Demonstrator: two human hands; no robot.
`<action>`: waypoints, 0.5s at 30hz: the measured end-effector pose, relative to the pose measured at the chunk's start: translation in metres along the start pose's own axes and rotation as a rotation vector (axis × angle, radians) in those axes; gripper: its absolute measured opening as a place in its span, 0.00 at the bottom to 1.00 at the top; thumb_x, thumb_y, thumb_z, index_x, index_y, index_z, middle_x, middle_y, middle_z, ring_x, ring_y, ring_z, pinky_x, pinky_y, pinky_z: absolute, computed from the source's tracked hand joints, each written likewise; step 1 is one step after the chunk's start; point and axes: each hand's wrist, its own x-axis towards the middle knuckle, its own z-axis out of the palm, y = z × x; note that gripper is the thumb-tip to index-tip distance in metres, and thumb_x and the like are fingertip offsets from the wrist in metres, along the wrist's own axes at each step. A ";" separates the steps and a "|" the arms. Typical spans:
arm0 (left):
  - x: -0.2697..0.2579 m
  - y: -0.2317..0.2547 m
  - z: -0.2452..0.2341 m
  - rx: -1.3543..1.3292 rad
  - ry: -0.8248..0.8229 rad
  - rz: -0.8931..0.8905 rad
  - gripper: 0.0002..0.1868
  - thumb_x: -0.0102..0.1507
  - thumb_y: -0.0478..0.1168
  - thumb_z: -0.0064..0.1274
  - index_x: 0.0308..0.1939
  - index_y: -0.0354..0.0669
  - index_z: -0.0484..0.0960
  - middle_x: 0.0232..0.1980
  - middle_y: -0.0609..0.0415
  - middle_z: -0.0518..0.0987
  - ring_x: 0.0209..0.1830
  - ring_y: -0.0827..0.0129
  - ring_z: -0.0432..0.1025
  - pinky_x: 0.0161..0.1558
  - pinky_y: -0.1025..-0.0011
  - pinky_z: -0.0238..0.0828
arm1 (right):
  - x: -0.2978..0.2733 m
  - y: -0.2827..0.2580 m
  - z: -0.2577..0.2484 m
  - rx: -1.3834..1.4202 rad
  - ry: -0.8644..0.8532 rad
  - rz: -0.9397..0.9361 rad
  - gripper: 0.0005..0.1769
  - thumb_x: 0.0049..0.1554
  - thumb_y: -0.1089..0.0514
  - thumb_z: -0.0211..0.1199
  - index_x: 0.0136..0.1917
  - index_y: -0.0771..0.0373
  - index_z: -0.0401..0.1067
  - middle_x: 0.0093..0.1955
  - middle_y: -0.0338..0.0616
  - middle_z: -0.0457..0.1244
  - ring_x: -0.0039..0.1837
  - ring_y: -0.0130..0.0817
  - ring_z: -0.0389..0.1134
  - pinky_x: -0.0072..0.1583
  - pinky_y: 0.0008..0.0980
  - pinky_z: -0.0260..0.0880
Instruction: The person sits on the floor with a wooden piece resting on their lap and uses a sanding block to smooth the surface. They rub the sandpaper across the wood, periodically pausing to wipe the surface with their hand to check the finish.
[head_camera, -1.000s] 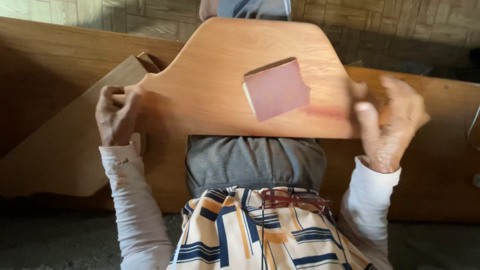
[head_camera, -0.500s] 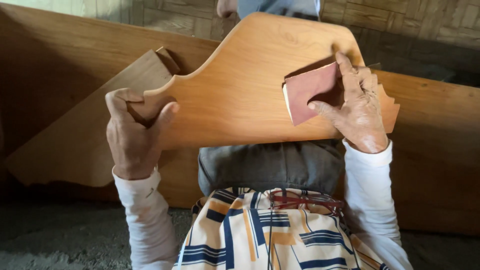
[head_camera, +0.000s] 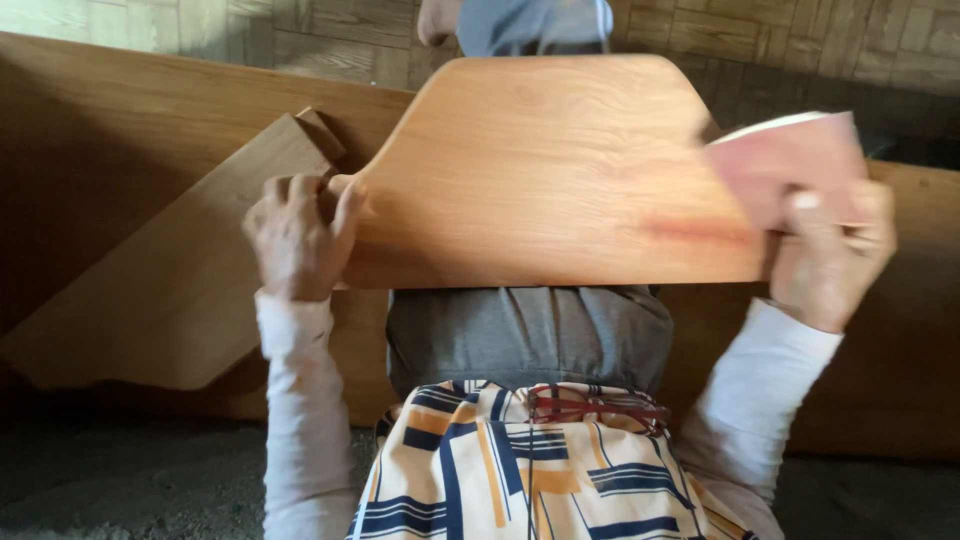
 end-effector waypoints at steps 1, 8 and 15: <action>0.005 0.001 0.017 0.028 -0.015 0.000 0.25 0.71 0.67 0.48 0.47 0.51 0.79 0.47 0.49 0.81 0.50 0.52 0.74 0.57 0.49 0.55 | 0.002 0.006 -0.014 0.128 0.077 -0.051 0.16 0.61 0.58 0.72 0.46 0.55 0.63 0.47 0.32 0.58 0.52 0.25 0.58 0.60 0.28 0.59; 0.072 0.039 0.021 0.114 -0.038 0.112 0.33 0.78 0.66 0.35 0.36 0.48 0.81 0.41 0.54 0.86 0.53 0.45 0.70 0.64 0.47 0.50 | 0.003 0.026 -0.018 -0.093 0.142 -0.149 0.20 0.68 0.51 0.65 0.66 0.66 0.73 0.63 0.52 0.68 0.64 0.37 0.68 0.66 0.41 0.72; 0.122 0.088 0.056 -0.262 -0.241 0.119 0.37 0.69 0.77 0.36 0.35 0.46 0.65 0.31 0.45 0.77 0.34 0.36 0.73 0.33 0.44 0.63 | 0.001 0.018 -0.021 -0.331 0.066 -0.168 0.21 0.74 0.47 0.59 0.62 0.71 0.71 0.59 0.53 0.67 0.61 0.39 0.66 0.61 0.41 0.68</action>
